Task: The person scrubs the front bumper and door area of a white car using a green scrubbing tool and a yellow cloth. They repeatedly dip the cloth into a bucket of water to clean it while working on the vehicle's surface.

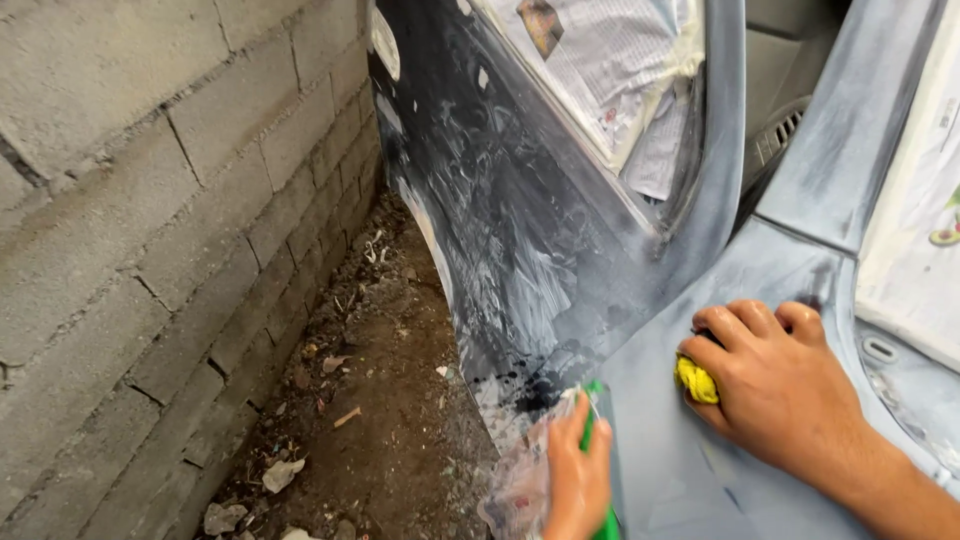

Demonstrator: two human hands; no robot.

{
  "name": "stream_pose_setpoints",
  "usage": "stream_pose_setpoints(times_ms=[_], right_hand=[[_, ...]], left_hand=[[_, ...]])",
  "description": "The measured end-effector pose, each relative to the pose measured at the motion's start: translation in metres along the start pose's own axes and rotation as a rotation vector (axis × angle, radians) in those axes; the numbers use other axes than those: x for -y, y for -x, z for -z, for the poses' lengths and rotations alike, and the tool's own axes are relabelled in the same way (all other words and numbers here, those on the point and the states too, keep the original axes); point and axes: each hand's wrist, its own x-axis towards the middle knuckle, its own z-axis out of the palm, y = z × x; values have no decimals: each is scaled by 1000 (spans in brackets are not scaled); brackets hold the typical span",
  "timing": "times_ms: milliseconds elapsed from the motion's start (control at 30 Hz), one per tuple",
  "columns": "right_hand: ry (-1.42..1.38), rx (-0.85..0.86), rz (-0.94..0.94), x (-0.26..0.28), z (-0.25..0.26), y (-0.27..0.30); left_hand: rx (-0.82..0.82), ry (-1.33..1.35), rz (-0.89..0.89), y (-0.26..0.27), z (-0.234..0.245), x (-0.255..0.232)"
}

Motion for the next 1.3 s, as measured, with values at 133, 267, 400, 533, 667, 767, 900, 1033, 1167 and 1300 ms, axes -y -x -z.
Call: stream_pose_setpoints(times_ms=[133, 267, 400, 533, 667, 767, 900, 1033, 1167, 1300], right_hand=[[8, -62, 6, -1, 2, 4], [-19, -33, 4, -1, 0, -2], [38, -18, 0, 3, 4, 0], [4, -17, -14, 2, 3, 4], [23, -22, 4, -1, 1, -2], [33, 49, -11, 3, 5, 1], [54, 32, -15, 4, 6, 0], [13, -64, 33, -1, -3, 4], [35, -5, 17, 1, 0, 5], [33, -9, 18, -1, 2, 4]], left_hand=[[9, -98, 131, -25, -3, -3], [-101, -74, -180, 34, -23, -5], [-118, 16, -76, 10, -19, 10], [-2, -51, 149, -3, -3, -6], [-69, -13, -99, 37, -26, 15], [-97, -39, -128, 4, -17, 21], [-32, -58, 154, -33, -8, 16], [-149, 60, -115, 35, -14, 18], [-12, 183, -105, 46, -14, 50], [37, 316, -184, 27, -7, 63]])
